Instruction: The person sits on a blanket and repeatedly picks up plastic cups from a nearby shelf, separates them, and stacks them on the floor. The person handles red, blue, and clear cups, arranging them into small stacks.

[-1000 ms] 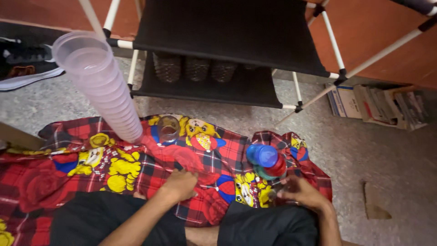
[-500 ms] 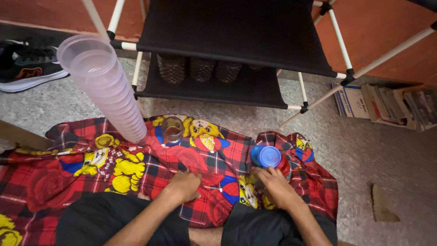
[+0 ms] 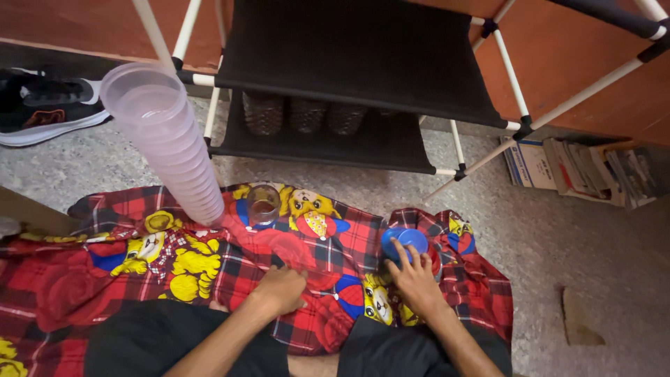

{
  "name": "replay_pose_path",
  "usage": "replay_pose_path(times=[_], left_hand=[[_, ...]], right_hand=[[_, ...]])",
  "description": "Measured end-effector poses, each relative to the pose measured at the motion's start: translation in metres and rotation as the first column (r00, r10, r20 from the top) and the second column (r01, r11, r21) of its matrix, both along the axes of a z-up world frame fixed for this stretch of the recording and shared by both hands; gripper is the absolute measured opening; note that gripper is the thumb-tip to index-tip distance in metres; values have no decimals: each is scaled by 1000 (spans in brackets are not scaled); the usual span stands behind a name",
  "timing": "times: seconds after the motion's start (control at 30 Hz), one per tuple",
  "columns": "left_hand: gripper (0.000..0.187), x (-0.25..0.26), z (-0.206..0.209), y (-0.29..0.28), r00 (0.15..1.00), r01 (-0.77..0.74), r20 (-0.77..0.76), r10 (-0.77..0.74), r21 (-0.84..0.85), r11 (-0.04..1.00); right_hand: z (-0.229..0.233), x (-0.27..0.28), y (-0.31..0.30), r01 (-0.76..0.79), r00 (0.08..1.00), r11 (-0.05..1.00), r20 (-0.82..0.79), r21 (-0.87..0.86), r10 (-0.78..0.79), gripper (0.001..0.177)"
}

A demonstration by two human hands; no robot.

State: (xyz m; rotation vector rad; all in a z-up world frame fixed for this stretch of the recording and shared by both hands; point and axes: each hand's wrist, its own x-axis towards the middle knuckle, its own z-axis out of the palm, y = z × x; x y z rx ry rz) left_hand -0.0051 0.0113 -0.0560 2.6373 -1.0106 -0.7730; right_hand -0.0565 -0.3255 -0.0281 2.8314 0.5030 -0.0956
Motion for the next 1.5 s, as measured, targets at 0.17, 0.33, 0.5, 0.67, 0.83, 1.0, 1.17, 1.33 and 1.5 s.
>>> replay_pose_path(times=[0.17, 0.33, 0.5, 0.67, 0.83, 1.0, 1.17, 1.33, 1.5], left_hand=[[64, 1, 3, 2, 999, -43, -8, 42, -29, 999], [60, 5, 8, 6, 998, -61, -35, 59, -50, 997], [59, 11, 5, 4, 995, -78, -62, 75, -58, 995], [62, 18, -3, 5, 989, -116, -94, 111, -47, 992], [63, 19, -4, 9, 989, -123, -88, 118, -62, 990], [54, 24, 7, 16, 982, -174, -83, 167, -83, 981], [33, 42, 16, 31, 941, -336, 21, 337, -55, 940], [46, 41, 22, 38, 938, -346, -11, 347, 62, 936], [63, 39, 32, 27, 958, -287, -84, 274, -257, 923]], right_hand=[[12, -2, 4, 101, 993, 994, 62, 43, -103, 78], [53, 10, 24, 113, 975, 959, 158, 261, -157, 81], [98, 71, 69, -92, 946, 857, 312, 507, -83, 76], [130, 166, 111, -189, 919, 828, 392, 528, -40, 82], [118, 218, 118, -161, 867, 839, 481, 520, -133, 79], [19, 116, 132, 0, 667, 364, 271, 932, -694, 20], [-70, 25, 138, 104, 819, -980, -544, -170, 181, 83], [-52, 32, 115, 56, 888, -991, -449, -119, 103, 68], [-23, 29, 119, 204, 914, -979, -355, -15, 196, 63]])
